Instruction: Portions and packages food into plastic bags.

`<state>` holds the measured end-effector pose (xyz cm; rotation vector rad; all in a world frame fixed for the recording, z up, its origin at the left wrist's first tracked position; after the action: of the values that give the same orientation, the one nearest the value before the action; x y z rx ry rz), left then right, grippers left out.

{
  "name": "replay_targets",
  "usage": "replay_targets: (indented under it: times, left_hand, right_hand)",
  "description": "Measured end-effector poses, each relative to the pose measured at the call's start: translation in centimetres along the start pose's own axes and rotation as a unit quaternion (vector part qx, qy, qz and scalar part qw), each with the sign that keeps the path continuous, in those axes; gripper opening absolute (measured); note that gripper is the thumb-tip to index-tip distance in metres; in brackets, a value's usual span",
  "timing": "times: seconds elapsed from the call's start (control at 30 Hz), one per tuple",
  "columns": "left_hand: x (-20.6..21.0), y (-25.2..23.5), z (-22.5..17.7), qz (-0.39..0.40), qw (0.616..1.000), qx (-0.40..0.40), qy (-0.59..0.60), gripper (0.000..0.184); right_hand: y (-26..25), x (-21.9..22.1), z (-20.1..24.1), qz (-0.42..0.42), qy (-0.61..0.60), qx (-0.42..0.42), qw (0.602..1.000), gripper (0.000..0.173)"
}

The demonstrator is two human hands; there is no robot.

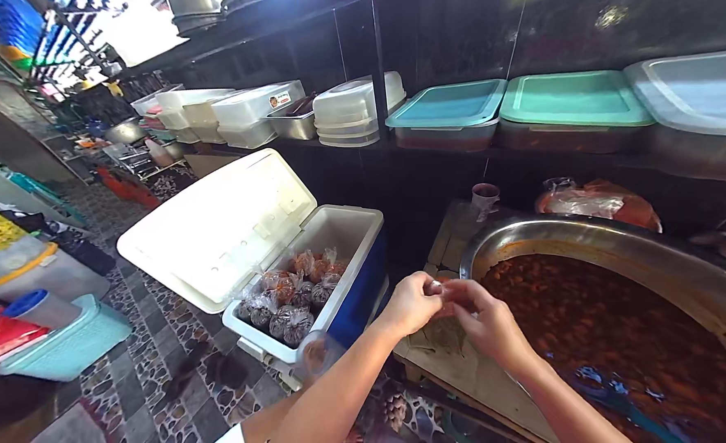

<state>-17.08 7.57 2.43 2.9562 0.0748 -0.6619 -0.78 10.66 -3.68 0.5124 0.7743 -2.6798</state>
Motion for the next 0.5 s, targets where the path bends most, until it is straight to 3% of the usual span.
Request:
replay_targets:
  times: [0.17, 0.3, 0.4, 0.5]
  left_hand:
    - [0.6, 2.6, -4.2, 0.001, 0.976, 0.103, -0.19, 0.013]
    - [2.1, 3.7, -5.4, -0.126, 0.907, 0.269, -0.299, 0.016]
    - [2.4, 4.2, -5.7, -0.137, 0.885, 0.328, -0.301, 0.021]
    - [2.3, 4.2, -5.0, -0.115, 0.892, 0.348, -0.264, 0.023]
  right_hand:
    - [-0.1, -0.6, 0.6, -0.077, 0.032, -0.061, 0.995, 0.021]
    - [-0.3, -2.3, 1.2, -0.124, 0.018, -0.061, 0.99, 0.02]
    - [0.1, -3.2, 1.3, -0.156, 0.012, -0.024, 0.987, 0.02]
    - [1.3, -3.2, 1.7, -0.169, 0.057, -0.061, 0.982, 0.025]
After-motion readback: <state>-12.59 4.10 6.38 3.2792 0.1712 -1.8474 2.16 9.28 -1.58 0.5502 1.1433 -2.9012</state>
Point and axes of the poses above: each hand's wrist, its own y-axis away from the middle knuckle, its own x-axis out of the palm, z = x × y, the point moved 1 cm from there along -y, towards the middle knuckle, and after that the axes turned 4 degrees about -z, right-handed, at the moved point
